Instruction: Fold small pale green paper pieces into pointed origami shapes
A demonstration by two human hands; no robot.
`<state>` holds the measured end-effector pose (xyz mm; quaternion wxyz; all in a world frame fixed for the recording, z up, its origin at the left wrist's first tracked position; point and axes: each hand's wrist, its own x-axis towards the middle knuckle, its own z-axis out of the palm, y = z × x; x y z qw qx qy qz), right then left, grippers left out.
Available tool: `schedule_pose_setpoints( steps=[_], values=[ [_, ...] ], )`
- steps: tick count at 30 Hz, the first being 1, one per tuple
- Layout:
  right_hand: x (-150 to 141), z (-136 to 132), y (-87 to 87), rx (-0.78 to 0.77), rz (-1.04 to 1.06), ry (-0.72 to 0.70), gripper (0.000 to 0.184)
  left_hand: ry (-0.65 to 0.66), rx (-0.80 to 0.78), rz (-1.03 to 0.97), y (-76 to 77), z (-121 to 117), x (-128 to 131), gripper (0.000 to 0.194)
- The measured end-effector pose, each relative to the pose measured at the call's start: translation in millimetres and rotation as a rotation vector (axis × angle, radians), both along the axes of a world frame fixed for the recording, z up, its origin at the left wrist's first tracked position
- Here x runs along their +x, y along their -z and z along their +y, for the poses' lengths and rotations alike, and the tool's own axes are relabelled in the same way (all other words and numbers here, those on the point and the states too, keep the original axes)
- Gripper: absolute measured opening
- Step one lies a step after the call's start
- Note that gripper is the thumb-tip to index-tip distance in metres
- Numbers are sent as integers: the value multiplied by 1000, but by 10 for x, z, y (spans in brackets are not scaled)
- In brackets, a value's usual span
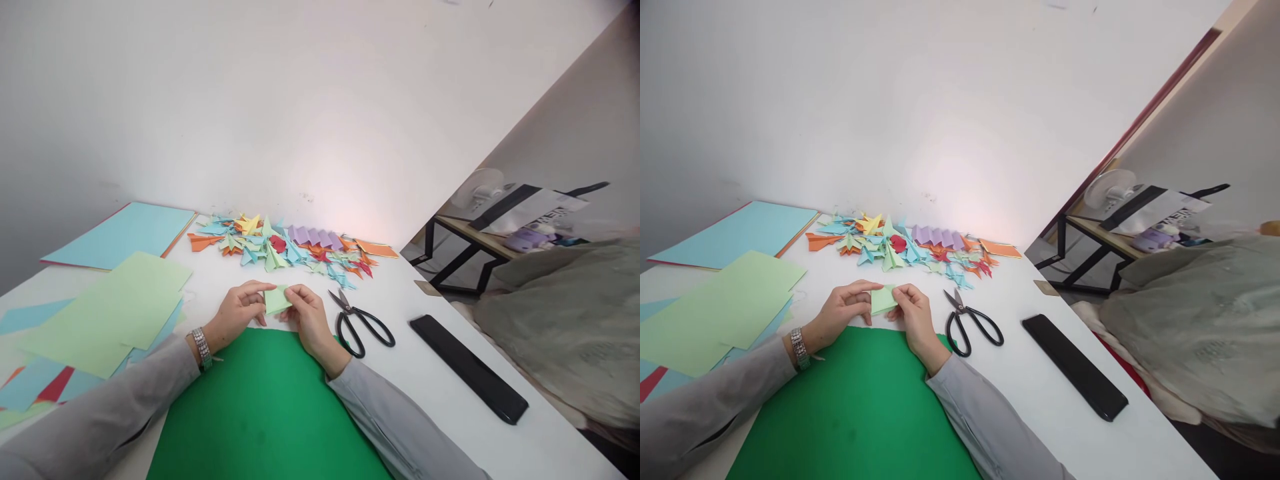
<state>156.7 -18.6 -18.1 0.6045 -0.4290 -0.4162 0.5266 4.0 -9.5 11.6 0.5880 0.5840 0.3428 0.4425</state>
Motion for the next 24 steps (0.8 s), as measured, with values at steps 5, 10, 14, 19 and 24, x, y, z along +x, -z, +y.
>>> schedule_pose_setpoints(
  steps=[5, 10, 14, 19, 24],
  values=[
    [-2, 2, -4, -9, 1, 4, 23, -7, 54, 23, 20, 13, -7, 33],
    [1, 1, -5, -29, -8, -1, 23, -37, 67, 55, 23, 15, -2, 26],
    [7, 4, 4, -29, -21, 7, 23, -47, 48, 65, 20, 13, -3, 25],
    [21, 12, 7, -22, 1, -2, 21, -6, 22, 56, 20, 8, -9, 26],
    [33, 21, 6, -19, 52, -1, 18, 79, -69, 44, 28, 16, -15, 29]
  ],
)
